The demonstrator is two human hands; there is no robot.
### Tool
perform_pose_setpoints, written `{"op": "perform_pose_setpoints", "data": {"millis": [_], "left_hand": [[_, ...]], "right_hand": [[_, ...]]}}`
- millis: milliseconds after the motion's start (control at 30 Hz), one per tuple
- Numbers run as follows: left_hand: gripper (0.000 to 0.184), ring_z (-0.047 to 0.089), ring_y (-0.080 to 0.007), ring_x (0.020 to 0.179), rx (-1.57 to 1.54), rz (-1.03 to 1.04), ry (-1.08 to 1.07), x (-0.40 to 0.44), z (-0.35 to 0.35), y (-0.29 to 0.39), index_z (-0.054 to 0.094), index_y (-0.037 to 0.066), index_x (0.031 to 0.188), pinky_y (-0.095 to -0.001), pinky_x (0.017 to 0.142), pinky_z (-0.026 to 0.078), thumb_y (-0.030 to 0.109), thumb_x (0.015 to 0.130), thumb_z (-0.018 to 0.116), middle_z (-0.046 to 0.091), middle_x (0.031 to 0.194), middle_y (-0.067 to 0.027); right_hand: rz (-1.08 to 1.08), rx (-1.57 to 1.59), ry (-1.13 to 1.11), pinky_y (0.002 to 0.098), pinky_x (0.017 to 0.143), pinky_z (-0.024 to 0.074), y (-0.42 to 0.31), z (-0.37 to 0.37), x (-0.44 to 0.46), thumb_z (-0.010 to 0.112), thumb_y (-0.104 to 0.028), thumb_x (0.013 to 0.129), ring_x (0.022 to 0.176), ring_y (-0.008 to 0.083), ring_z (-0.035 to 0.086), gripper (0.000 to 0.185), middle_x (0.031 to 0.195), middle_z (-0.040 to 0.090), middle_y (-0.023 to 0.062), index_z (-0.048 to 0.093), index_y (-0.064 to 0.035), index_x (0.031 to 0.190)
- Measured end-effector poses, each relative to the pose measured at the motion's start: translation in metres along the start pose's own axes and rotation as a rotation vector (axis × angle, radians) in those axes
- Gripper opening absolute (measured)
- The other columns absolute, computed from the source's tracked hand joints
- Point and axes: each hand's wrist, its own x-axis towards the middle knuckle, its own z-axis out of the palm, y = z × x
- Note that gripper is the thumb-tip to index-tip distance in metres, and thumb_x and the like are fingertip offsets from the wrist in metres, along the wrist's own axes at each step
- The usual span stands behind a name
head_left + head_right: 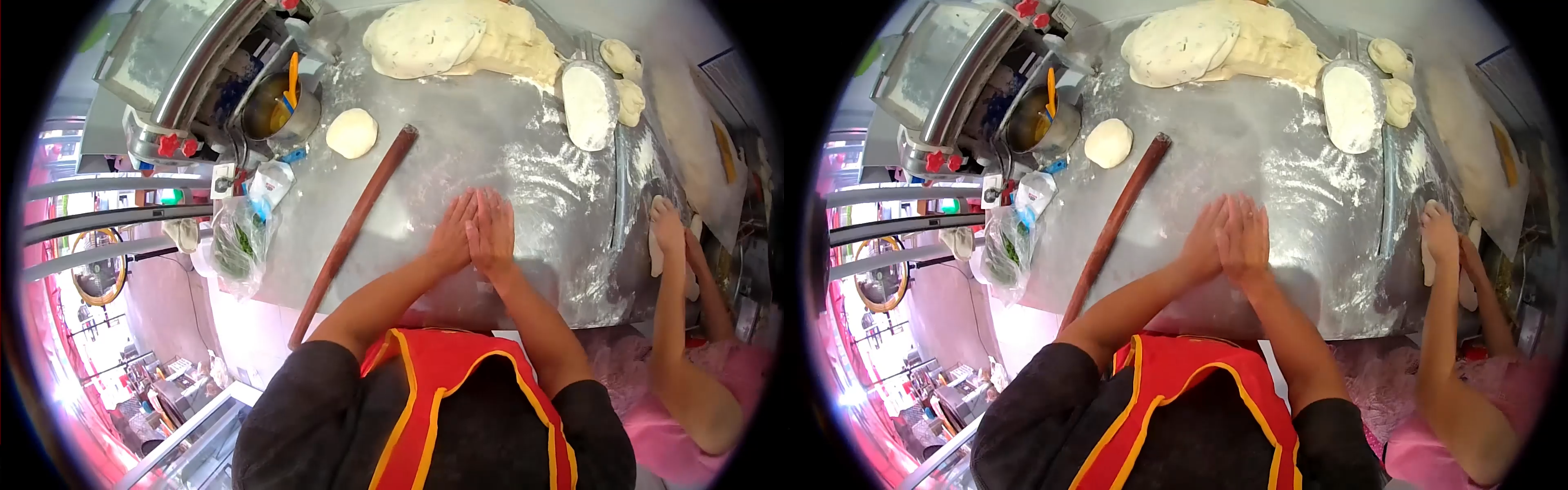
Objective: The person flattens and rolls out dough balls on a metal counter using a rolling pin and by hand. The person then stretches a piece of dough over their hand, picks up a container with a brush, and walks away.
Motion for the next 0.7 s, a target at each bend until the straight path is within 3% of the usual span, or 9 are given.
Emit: {"op": "perform_pose_setpoints", "data": {"millis": [233, 333, 367, 400, 467, 533, 600, 633, 700], "left_hand": [[0.065, 0.019, -0.0354, 0.146, 0.089, -0.004, 0.012, 0.009, -0.003, -0.004, 0.028, 0.002, 0.149, -0.0483, 0.12, 0.013, 0.03, 0.093, 0.045, 0.028, 0.154, -0.0206], [0.07, 0.023, -0.0375, 0.144, -0.13, -0.341, 0.061, -0.017, -0.042, -0.013, 0.032, 0.002, 0.147, -0.0491, 0.118, 0.018, 0.03, 0.088, 0.057, 0.031, 0.152, -0.0214], [0.071, 0.026, -0.0392, 0.141, 0.005, -0.337, 0.222, -0.041, -0.062, -0.025, 0.035, 0.002, 0.145, -0.05, 0.115, 0.021, 0.029, 0.086, 0.062, 0.033, 0.15, -0.0216], [0.072, 0.03, -0.0408, 0.139, 0.145, -0.329, 0.376, -0.072, -0.082, -0.042, 0.038, 0.001, 0.143, -0.051, 0.113, 0.024, 0.028, 0.083, 0.067, 0.035, 0.149, -0.0218], [0.071, 0.039, -0.0444, 0.129, 0.188, -0.554, 0.471, -0.128, -0.092, -0.071, 0.042, 0.0, 0.14, -0.0511, 0.108, 0.031, 0.025, 0.08, 0.071, 0.043, 0.142, -0.0224], [0.051, 0.05, -0.0428, 0.114, 0.22, -0.603, 0.537, -0.174, -0.079, -0.102, 0.051, 0.0, 0.123, -0.0495, 0.097, 0.041, 0.026, 0.083, 0.071, 0.053, 0.124, -0.0233], [0.043, 0.054, -0.0398, 0.108, 0.197, -0.671, 0.316, -0.178, -0.088, -0.103, 0.052, 0.001, 0.114, -0.0483, 0.09, 0.045, 0.027, 0.084, 0.069, 0.056, 0.113, -0.0196], [0.039, 0.056, -0.0384, 0.104, 0.183, -0.707, 0.206, -0.179, -0.094, -0.102, 0.053, 0.002, 0.109, -0.0477, 0.086, 0.048, 0.027, 0.085, 0.069, 0.057, 0.107, -0.0178], [0.035, 0.058, -0.0366, 0.097, 0.189, -0.636, 0.235, -0.178, -0.101, -0.099, 0.052, 0.003, 0.104, -0.0473, 0.079, 0.049, 0.028, 0.086, 0.067, 0.057, 0.101, -0.0158]], "right_hand": [[0.075, 0.074, -0.081, 0.0549, 0.114, 0.0203, 0.015, 0.002, 0.011, 0.049, -0.028, 0.096, 0.135, 0.0409, 0.035, 0.052, 0.143, 0.041, 0.0272, 0.043, -0.0047, 0.142], [0.258, 0.029, -0.013, 0.056, 0.112, 0.0224, 0.012, 0.0, 0.016, 0.054, -0.031, 0.094, 0.132, 0.0421, 0.037, 0.054, 0.142, 0.04, 0.0272, 0.044, -0.0073, 0.142], [0.351, -0.014, 0.019, 0.0564, 0.111, 0.0232, 0.004, 0.0, 0.013, 0.055, -0.033, 0.093, 0.132, 0.0427, 0.037, 0.055, 0.143, 0.04, 0.0271, 0.045, -0.0081, 0.142], [0.276, -0.098, 0.047, 0.0566, 0.111, 0.0242, -0.008, 0.007, 0.007, 0.057, -0.033, 0.092, 0.131, 0.0433, 0.037, 0.056, 0.143, 0.04, 0.027, 0.045, -0.0087, 0.141], [0.132, -0.264, 0.115, 0.057, 0.109, 0.0261, -0.03, 0.027, -0.001, 0.059, -0.035, 0.091, 0.131, 0.0444, 0.037, 0.057, 0.143, 0.039, 0.0269, 0.047, -0.0098, 0.14], [-0.096, -0.139, -0.087, 0.0586, 0.11, 0.025, -0.034, 0.035, -0.003, 0.063, -0.038, 0.087, 0.132, 0.0443, 0.036, 0.061, 0.145, 0.038, 0.0241, 0.048, -0.0127, 0.14], [-0.334, -0.063, -0.302, 0.0591, 0.111, 0.0235, -0.053, 0.023, -0.004, 0.064, -0.039, 0.086, 0.134, 0.0425, 0.035, 0.064, 0.147, 0.038, 0.0209, 0.047, -0.0134, 0.141], [-0.355, -0.068, -0.371, 0.0583, 0.112, 0.0224, -0.056, 0.016, 0.0, 0.065, -0.039, 0.085, 0.135, 0.0418, 0.035, 0.065, 0.147, 0.037, 0.0201, 0.047, -0.0133, 0.141], [-0.404, -0.084, -0.511, 0.0566, 0.114, 0.0203, -0.052, 0.0, 0.012, 0.067, -0.04, 0.083, 0.136, 0.0403, 0.034, 0.067, 0.148, 0.037, 0.0186, 0.047, -0.0131, 0.141]]}}
